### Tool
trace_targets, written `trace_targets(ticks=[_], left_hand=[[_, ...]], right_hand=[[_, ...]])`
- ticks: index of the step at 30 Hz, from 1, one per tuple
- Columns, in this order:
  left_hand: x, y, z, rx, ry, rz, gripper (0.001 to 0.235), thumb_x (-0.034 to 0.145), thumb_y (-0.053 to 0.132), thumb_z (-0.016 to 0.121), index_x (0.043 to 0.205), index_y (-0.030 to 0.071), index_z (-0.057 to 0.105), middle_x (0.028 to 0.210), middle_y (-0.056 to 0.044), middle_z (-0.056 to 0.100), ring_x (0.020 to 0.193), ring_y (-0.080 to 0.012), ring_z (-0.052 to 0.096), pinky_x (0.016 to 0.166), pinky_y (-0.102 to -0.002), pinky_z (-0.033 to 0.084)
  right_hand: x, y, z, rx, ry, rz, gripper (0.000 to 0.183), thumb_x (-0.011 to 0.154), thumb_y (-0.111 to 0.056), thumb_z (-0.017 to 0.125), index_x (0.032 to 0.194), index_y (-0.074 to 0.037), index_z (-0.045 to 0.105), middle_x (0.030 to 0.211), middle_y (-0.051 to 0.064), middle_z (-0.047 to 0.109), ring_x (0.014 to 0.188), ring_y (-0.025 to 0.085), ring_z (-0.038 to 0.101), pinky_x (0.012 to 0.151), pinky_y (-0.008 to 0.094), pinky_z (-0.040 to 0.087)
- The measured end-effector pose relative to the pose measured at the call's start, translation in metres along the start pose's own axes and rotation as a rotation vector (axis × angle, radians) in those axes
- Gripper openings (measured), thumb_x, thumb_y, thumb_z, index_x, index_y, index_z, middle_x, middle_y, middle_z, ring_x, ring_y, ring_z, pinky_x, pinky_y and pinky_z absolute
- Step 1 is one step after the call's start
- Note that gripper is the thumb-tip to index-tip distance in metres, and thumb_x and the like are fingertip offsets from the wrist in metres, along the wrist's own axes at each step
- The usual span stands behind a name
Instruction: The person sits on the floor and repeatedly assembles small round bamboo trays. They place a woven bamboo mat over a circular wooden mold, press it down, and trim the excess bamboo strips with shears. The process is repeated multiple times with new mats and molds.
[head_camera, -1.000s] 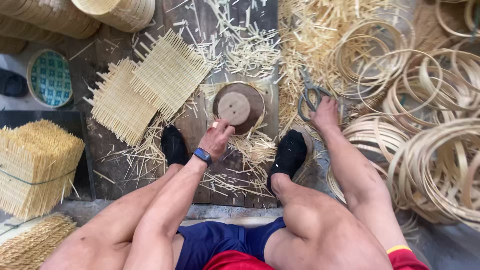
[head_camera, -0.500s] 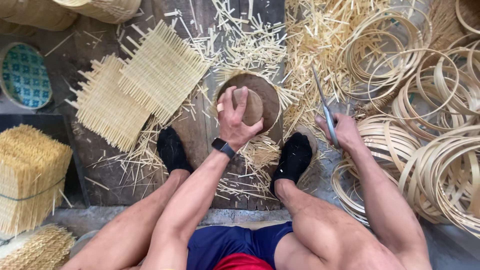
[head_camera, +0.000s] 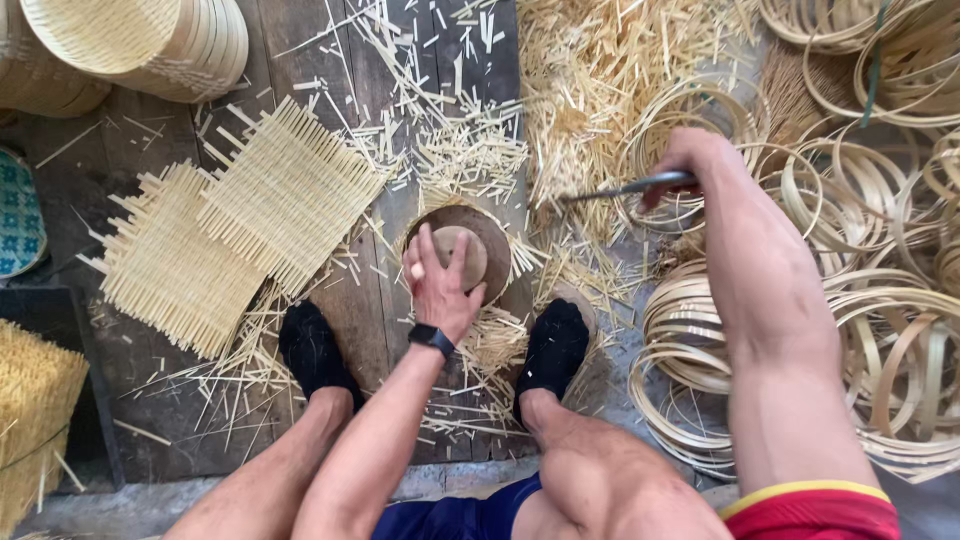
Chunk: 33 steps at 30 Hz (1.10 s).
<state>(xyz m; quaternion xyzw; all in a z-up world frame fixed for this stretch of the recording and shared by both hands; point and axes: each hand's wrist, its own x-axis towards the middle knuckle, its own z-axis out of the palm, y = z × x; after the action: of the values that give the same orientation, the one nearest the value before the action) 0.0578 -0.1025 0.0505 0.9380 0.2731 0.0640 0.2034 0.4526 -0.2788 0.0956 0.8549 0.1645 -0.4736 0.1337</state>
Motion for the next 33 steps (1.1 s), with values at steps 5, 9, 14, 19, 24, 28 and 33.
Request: trace_targets(ticks=[5,9,14,19,24,28,33], left_hand=[[-0.017,0.014,0.021,-0.183,0.061,-0.236,0.114,0.071,0.036,0.094,0.16,0.022,0.024,0.16,-0.034,0.015,0.144,-0.0554,0.026,0.114,-0.065,0.034],[-0.008,-0.003,0.025,-0.244,0.052,-0.11,0.112,0.073,0.026,0.089,0.164,0.024,0.024,0.167,-0.035,0.013,0.151,-0.0528,0.028,0.116,-0.057,0.039],[0.002,-0.008,0.019,-0.164,-0.02,-0.066,0.117,0.06,0.034,0.095,0.156,0.025,0.03,0.158,-0.028,0.024,0.14,-0.0522,0.035,0.109,-0.057,0.043],[0.003,0.011,0.023,-0.275,0.103,-0.173,0.119,0.061,0.037,0.095,0.16,0.022,0.03,0.158,-0.027,0.028,0.134,-0.051,0.045,0.105,-0.054,0.048],[0.006,0.01,0.026,-0.216,0.088,-0.191,0.113,0.061,0.035,0.093,0.157,0.024,0.035,0.155,-0.024,0.033,0.127,-0.0504,0.048,0.101,-0.052,0.049],[0.008,0.002,0.023,-0.204,0.061,-0.143,0.113,0.061,0.036,0.094,0.157,0.026,0.035,0.154,-0.024,0.034,0.128,-0.0499,0.048,0.101,-0.052,0.05],[0.006,-0.004,0.02,-0.208,0.057,-0.044,0.117,0.06,0.036,0.094,0.159,0.026,0.032,0.153,-0.026,0.033,0.127,-0.0493,0.048,0.102,-0.055,0.049]], right_hand=[[0.025,-0.002,-0.005,0.321,0.423,0.224,0.066,0.061,-0.063,0.093,0.072,-0.003,0.067,0.068,0.01,0.07,0.056,0.015,0.065,0.054,0.034,0.055],[0.017,-0.007,0.054,0.515,0.205,0.028,0.074,0.075,-0.071,0.078,0.08,0.003,0.07,0.071,0.014,0.069,0.054,0.02,0.062,0.056,0.038,0.053],[-0.041,-0.036,0.152,0.353,0.216,-0.204,0.071,0.084,-0.067,0.069,0.101,0.002,0.065,0.086,0.012,0.063,0.082,0.027,0.064,0.081,0.044,0.054],[-0.067,-0.053,0.194,0.065,0.66,-0.474,0.067,0.082,-0.052,0.074,0.117,0.003,0.059,0.111,0.021,0.057,0.106,0.036,0.054,0.089,0.048,0.048],[-0.047,-0.069,0.216,-0.04,0.857,-0.463,0.063,0.072,-0.049,0.078,0.104,0.002,0.061,0.101,0.02,0.059,0.099,0.035,0.057,0.086,0.048,0.053],[-0.023,-0.055,0.212,-0.135,0.752,-0.411,0.029,0.094,-0.031,0.068,0.102,-0.003,0.064,0.092,0.015,0.061,0.082,0.025,0.061,0.062,0.041,0.054],[-0.015,-0.057,0.213,-0.133,1.081,-0.574,0.038,0.086,-0.037,0.07,0.088,0.0,0.064,0.079,0.015,0.061,0.07,0.023,0.058,0.052,0.036,0.05]])
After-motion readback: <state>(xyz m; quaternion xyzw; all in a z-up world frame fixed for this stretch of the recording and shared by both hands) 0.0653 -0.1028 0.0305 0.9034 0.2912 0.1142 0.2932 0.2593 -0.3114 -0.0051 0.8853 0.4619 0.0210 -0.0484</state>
